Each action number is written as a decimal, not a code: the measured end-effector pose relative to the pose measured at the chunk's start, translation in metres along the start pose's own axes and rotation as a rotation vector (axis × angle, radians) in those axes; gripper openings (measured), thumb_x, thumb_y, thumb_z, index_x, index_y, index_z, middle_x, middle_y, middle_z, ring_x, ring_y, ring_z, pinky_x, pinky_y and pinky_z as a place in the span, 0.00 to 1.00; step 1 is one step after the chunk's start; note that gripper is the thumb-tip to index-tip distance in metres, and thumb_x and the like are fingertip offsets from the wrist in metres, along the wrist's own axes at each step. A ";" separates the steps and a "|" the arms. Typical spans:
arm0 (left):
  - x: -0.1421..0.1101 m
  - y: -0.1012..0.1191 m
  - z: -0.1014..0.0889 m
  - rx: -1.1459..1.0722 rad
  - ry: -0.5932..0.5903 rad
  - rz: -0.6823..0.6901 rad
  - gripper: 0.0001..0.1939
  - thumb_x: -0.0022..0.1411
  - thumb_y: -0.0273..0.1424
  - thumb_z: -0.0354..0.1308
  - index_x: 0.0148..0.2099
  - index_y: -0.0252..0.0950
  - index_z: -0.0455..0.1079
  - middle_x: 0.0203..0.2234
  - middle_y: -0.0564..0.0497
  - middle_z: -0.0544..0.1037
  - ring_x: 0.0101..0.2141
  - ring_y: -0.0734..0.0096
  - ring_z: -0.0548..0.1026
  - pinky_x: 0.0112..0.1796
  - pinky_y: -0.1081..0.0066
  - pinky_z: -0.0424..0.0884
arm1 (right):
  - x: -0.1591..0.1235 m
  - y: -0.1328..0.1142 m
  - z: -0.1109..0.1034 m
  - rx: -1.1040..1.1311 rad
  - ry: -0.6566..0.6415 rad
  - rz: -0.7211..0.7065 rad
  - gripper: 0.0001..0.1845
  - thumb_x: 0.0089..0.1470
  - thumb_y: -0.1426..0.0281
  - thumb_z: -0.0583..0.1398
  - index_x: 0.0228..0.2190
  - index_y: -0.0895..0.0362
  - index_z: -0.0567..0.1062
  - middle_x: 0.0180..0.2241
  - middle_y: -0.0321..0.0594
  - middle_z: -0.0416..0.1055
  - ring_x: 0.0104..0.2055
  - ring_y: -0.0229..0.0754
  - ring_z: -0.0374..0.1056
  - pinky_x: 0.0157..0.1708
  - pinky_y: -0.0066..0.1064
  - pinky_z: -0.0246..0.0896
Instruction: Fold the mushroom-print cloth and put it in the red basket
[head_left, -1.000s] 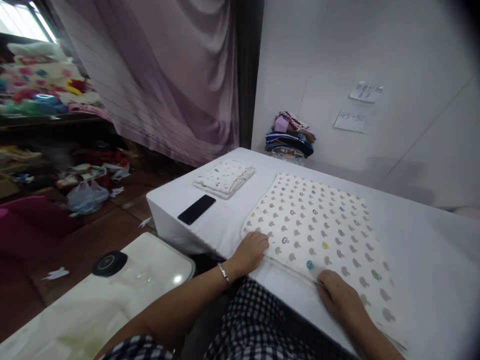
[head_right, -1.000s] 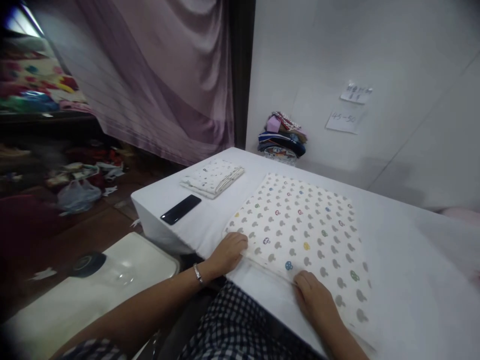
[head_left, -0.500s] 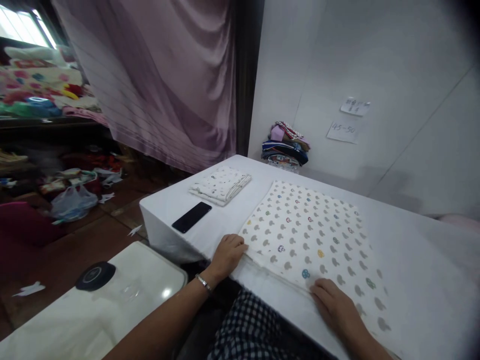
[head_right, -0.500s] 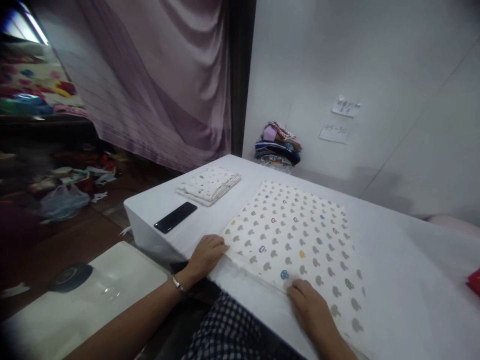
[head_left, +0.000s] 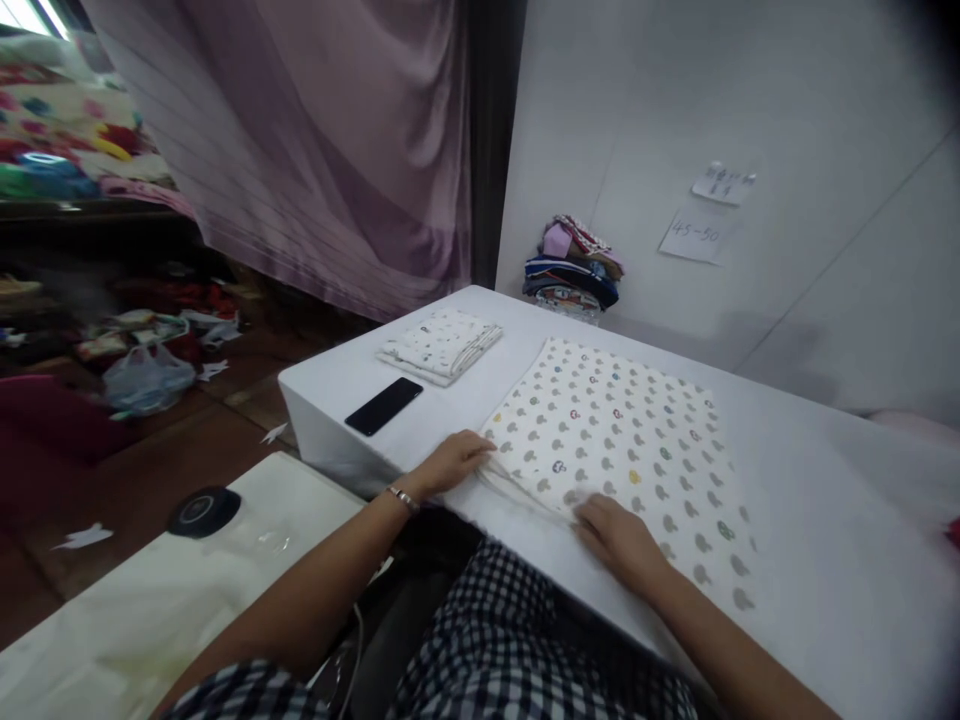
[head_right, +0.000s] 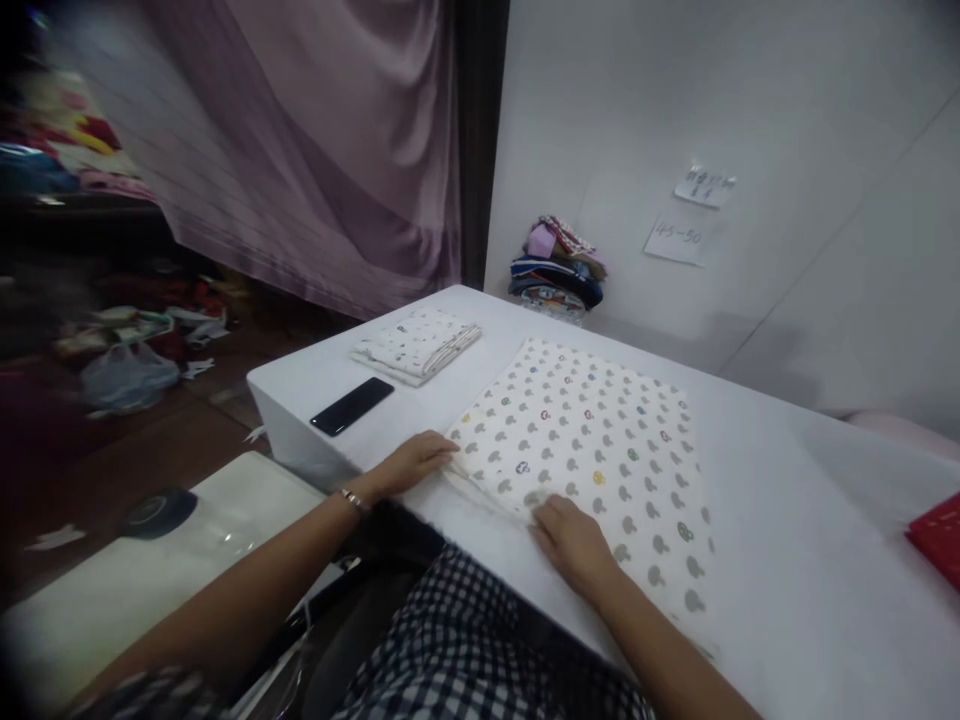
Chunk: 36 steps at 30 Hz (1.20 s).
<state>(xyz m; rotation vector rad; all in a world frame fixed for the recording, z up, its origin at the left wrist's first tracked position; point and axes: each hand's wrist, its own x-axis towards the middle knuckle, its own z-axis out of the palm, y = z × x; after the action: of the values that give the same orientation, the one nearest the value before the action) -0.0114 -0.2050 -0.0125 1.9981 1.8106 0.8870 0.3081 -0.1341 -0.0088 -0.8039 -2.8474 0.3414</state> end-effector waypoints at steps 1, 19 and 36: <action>0.003 -0.001 0.001 -0.029 0.008 -0.044 0.12 0.61 0.31 0.51 0.45 0.40 0.72 0.40 0.49 0.76 0.41 0.68 0.72 0.46 0.64 0.67 | 0.011 -0.007 0.000 0.014 -0.019 -0.020 0.08 0.59 0.67 0.52 0.35 0.53 0.71 0.35 0.40 0.70 0.38 0.43 0.67 0.35 0.32 0.63; -0.019 0.026 0.014 0.228 0.352 -0.354 0.14 0.57 0.39 0.58 0.24 0.36 0.67 0.26 0.51 0.70 0.34 0.67 0.67 0.37 0.67 0.63 | 0.138 -0.067 0.035 0.512 0.045 0.100 0.08 0.53 0.65 0.57 0.26 0.56 0.71 0.23 0.33 0.67 0.27 0.37 0.61 0.28 0.27 0.53; -0.011 0.039 0.018 0.236 0.259 -0.636 0.05 0.51 0.29 0.54 0.26 0.35 0.69 0.29 0.49 0.74 0.35 0.68 0.69 0.37 0.69 0.60 | 0.120 -0.075 0.048 0.482 0.310 -0.067 0.12 0.54 0.71 0.53 0.37 0.55 0.75 0.33 0.39 0.73 0.36 0.40 0.67 0.39 0.30 0.60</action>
<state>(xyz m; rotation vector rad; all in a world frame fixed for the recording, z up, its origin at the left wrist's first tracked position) 0.0302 -0.2185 -0.0057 1.2963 2.5792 0.7703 0.1598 -0.1414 -0.0242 -0.5985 -2.3534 0.7783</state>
